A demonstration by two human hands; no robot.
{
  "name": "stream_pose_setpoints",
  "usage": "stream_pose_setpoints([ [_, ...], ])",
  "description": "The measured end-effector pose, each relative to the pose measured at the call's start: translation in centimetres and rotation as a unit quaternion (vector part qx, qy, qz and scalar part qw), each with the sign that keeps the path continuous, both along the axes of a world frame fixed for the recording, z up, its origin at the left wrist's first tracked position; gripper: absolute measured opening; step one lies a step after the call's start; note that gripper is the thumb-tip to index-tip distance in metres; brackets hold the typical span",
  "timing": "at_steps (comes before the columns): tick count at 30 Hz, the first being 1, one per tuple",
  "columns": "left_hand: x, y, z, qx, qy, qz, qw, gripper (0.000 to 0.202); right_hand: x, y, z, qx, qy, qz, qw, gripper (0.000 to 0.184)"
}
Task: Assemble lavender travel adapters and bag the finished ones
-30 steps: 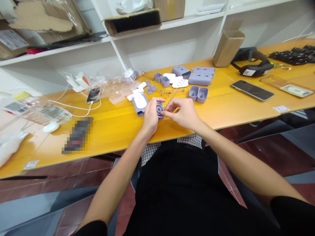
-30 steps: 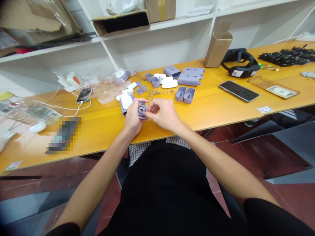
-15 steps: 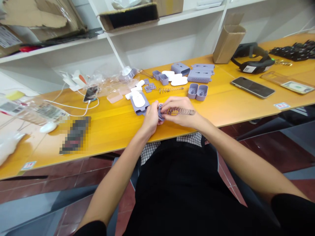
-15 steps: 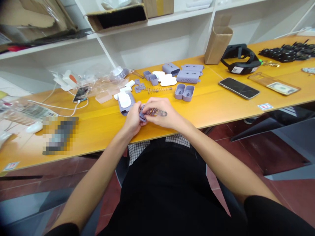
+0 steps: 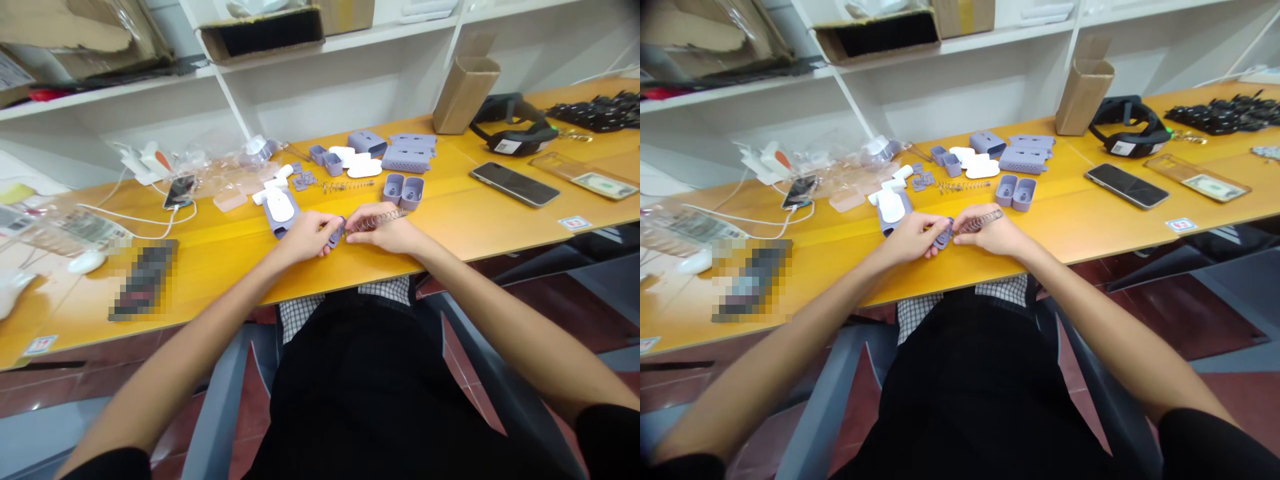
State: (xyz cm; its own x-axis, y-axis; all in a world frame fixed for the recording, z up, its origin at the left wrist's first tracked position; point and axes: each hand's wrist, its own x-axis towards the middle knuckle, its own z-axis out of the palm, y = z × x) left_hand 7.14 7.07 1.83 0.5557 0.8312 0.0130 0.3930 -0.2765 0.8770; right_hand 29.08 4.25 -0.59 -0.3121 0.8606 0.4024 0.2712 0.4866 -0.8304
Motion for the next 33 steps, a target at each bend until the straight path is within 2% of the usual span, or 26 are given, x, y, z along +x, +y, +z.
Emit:
stream_pose_setpoints([
  [3, -0.3, 1.6, 0.6, 0.053, 0.06, -0.031, 0.996, 0.025, 0.8, 0.9, -0.3, -0.059, -0.01, 0.038, 0.997, 0.029],
  [6, -0.5, 1.6, 0.4, 0.151, 0.067, -0.002, 0.986, 0.018, 1.4, 1.9, 0.5, -0.072, -0.038, 0.069, 0.994, 0.026],
  [8, -0.8, 0.5, 0.0, 0.232, 0.074, 0.039, 0.969, 0.03, 1.9, 2.5, 1.2, -0.081, -0.057, 0.086, 0.991, 0.022],
  [9, -0.9, -0.3, -0.3, 0.245, 0.091, 0.047, 0.964, 0.043, 2.1, 2.8, 1.6, -0.088, -0.064, 0.093, 0.99, 0.021],
  [11, -1.1, -1.6, -1.0, 0.24, 0.128, 0.045, 0.961, 0.068, 2.6, 3.6, 2.2, -0.107, -0.074, 0.11, 0.985, 0.021],
  [12, -1.1, -2.0, -1.3, 0.239, 0.137, 0.034, 0.961, 0.075, 2.7, 4.0, 2.4, -0.116, -0.076, 0.118, 0.983, 0.021],
  [15, -0.9, -1.5, -1.9, 0.219, 0.105, -0.018, 0.97, 0.06, 2.9, 5.3, 2.8, -0.125, -0.078, 0.139, 0.979, 0.018],
  [17, -0.9, -0.1, -2.0, 0.203, 0.07, -0.053, 0.975, 0.049, 2.7, 6.2, 2.7, -0.122, -0.084, 0.154, 0.977, 0.016],
  [19, -1.1, 1.3, -1.9, 0.202, 0.047, -0.07, 0.976, 0.046, 2.4, 7.0, 2.5, -0.125, -0.079, 0.167, 0.975, 0.016],
  [22, -1.7, 2.4, -1.9, 0.214, 0.042, -0.065, 0.974, 0.045, 1.9, 7.7, 2.0, -0.135, -0.067, 0.179, 0.972, 0.018],
  [26, -2.0, 2.4, -2.0, 0.204, 0.05, -0.052, 0.976, 0.038, 1.6, 7.5, 1.7, -0.141, -0.071, 0.179, 0.971, 0.016],
  [30, -1.8, 2.4, -2.1, 0.196, 0.059, -0.016, 0.979, 0.034, 1.4, 7.2, 1.7, -0.113, -0.08, 0.144, 0.98, 0.02],
  [33, -1.7, 2.7, -2.2, 0.186, 0.057, -0.003, 0.981, 0.031, 1.4, 7.2, 1.7, -0.085, -0.124, 0.129, 0.98, 0.024],
])
